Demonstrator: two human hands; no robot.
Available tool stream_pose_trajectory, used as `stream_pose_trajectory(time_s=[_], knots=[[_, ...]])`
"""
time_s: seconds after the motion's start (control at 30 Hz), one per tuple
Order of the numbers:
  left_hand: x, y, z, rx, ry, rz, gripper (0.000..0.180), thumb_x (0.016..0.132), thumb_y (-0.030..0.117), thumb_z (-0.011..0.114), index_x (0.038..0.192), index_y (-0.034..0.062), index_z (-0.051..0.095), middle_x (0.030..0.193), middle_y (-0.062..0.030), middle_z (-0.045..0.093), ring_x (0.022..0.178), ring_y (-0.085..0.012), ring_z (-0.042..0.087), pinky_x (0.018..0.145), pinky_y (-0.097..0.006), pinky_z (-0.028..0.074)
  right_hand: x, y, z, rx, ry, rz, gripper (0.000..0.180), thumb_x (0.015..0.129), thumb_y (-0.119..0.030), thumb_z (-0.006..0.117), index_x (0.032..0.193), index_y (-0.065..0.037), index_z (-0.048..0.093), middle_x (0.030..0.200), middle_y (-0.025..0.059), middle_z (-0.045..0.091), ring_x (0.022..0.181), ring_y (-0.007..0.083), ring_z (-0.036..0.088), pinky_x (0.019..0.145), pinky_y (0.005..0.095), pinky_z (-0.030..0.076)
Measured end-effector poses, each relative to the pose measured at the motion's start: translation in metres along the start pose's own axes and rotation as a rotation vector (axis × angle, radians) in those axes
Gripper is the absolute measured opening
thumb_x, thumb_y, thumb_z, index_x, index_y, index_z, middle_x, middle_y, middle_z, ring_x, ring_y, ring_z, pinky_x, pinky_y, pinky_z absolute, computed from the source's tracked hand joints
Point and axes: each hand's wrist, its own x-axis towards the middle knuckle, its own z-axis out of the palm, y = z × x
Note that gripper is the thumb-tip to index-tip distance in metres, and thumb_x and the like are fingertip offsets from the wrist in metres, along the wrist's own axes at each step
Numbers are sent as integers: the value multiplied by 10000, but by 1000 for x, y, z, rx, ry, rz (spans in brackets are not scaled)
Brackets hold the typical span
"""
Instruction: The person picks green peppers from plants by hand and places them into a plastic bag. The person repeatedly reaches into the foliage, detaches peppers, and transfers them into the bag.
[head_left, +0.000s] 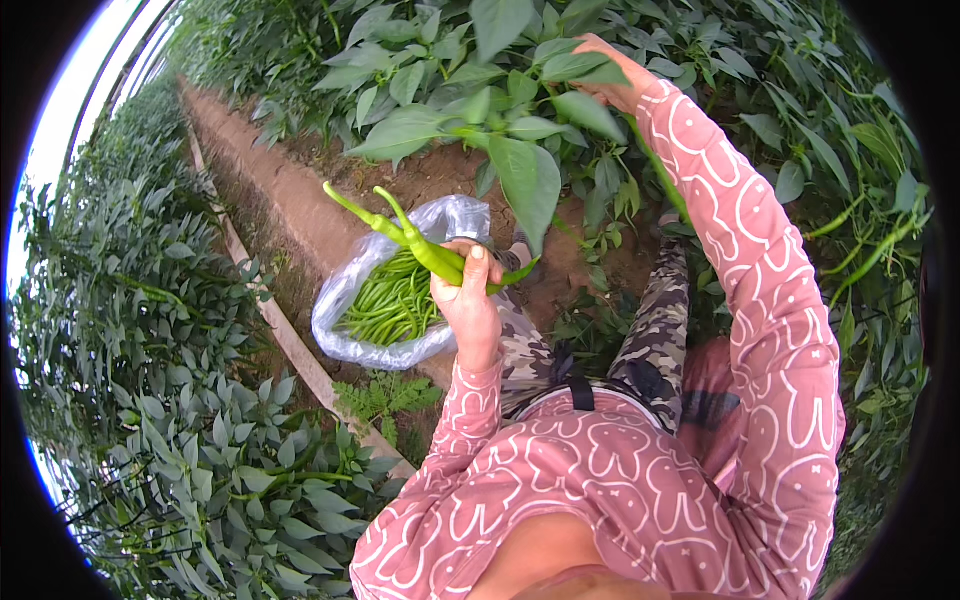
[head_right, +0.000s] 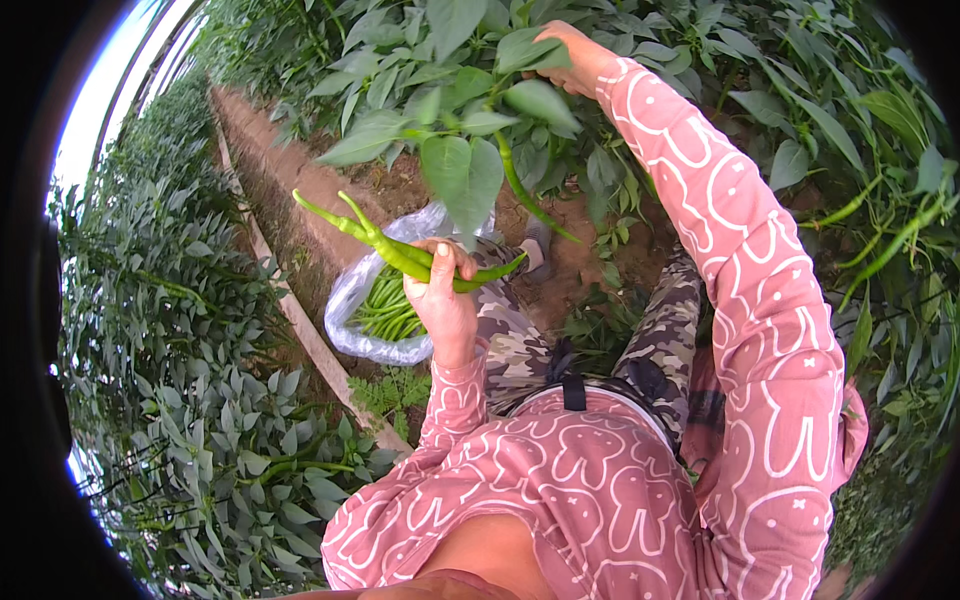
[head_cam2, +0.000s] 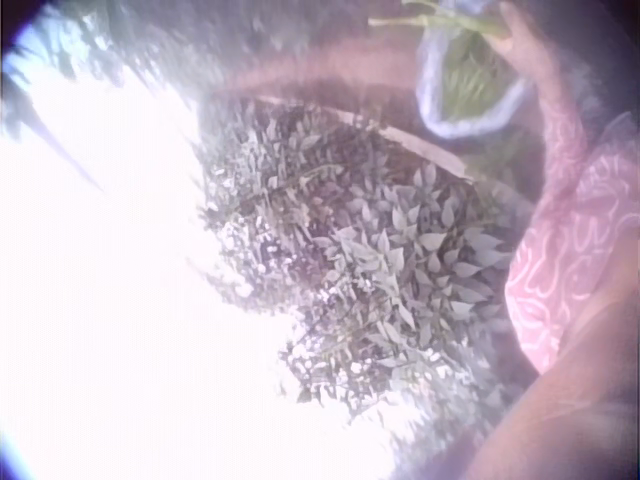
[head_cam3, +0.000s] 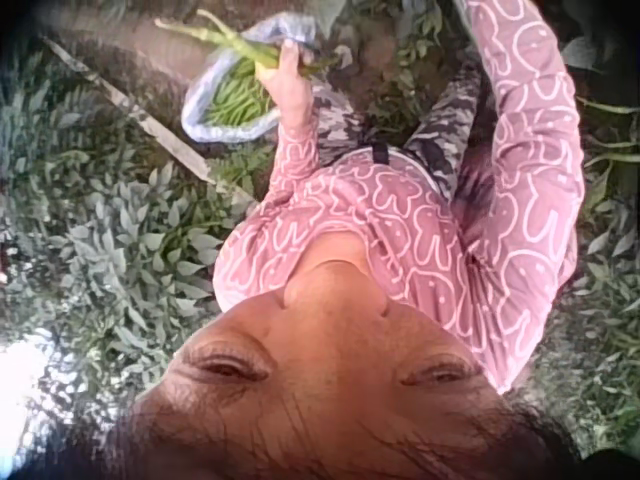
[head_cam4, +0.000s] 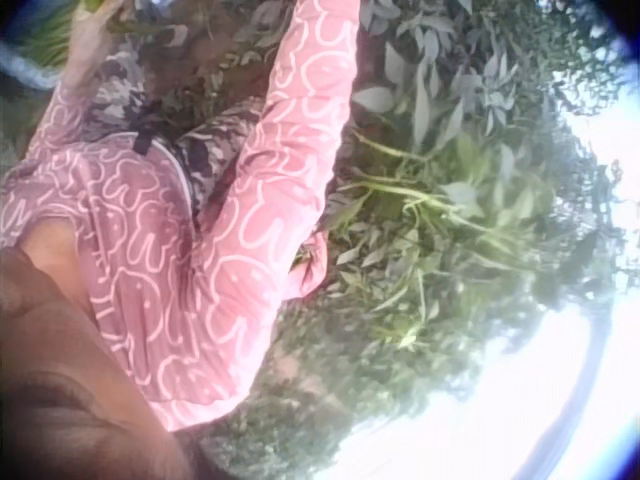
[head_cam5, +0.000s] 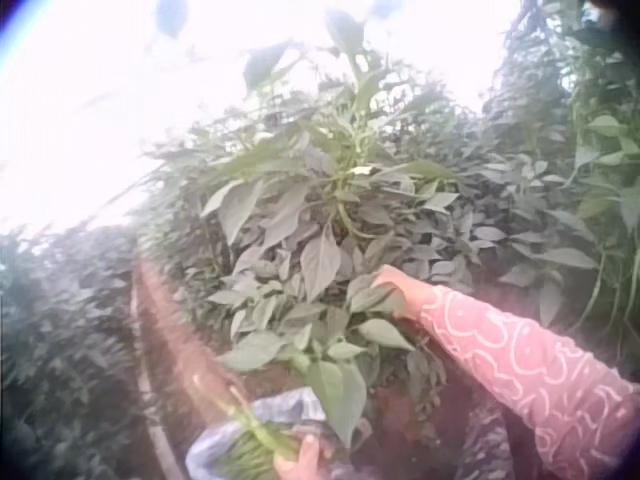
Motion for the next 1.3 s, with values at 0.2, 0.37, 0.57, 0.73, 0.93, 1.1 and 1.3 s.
stream_pose_trajectory(time_s=[0.2, 0.37, 0.57, 0.73, 0.93, 1.1, 1.3], knots=[[-16, -1, 23, 123, -46, 42, 160, 883, 113, 579, 815, 35, 457, 784, -51, 497, 650, -113, 484, 596, -251, 413, -28, 17, 18, 109, 254, -4, 239, 842, -130, 527, 1002, 13, 633, 887, 109, 645, 762, 151, 595, 678, 255, 464], [-8, -42, 42, 180, -268, -117, 309, 784, 27, 681, 1047, -14, 524, 941, -49, 586, 794, -112, 542, 792, -275, 461, -74, 35, 90, 344, 324, -176, 211, 827, -107, 545, 975, 39, 583, 746, 47, 583, 573, 97, 511, 479, 243, 408], [32, -53, 38, 191, -136, -204, 381, 775, -7, 666, 1082, 5, 441, 714, -40, 545, 493, -134, 514, 455, -243, 429, -29, 95, 92, 488, 568, -271, 258, 834, -226, 610, 916, 19, 592, 821, 75, 620, 702, 122, 567, 625, 257, 458], [66, -26, 39, 294, -179, -57, 306, 801, 19, 652, 1062, -29, 499, 727, -35, 547, 543, -123, 529, 521, -234, 442, 30, 136, 68, 31, 570, -70, 430, 816, -275, 604, 1103, 41, 552, 1074, 216, 593, 1021, 341, 557, 903, 368, 407], [97, -9, 47, 312, -156, 45, 190, 824, 66, 651, 909, 11, 491, 736, -51, 551, 570, -134, 536, 558, -244, 439, 29, 116, 46, 108, 506, -339, 147, 837, -147, 554, 834, -12, 611, 754, 53, 619, 682, 130, 568, 633, 263, 436], [107, -10, 58, 275, -173, -33, 236, 821, 68, 653, 1005, 2, 520, 715, -37, 552, 566, -129, 544, 535, -246, 438, -8, 76, 21, 603, 521, -92, 86, 770, -119, 600, 775, -37, 624, 674, -20, 563, 543, 43, 459, 488, 199, 332], [135, -14, 81, 331, -245, -65, 320, 785, 13, 645, 1063, -31, 493, 812, -63, 564, 588, -161, 557, 564, -265, 443, -37, 6, 9, 546, 181, -591, 149, 793, -96, 585, 895, 13, 590, 779, 47, 616, 684, 92, 587, 551, 194, 402]])
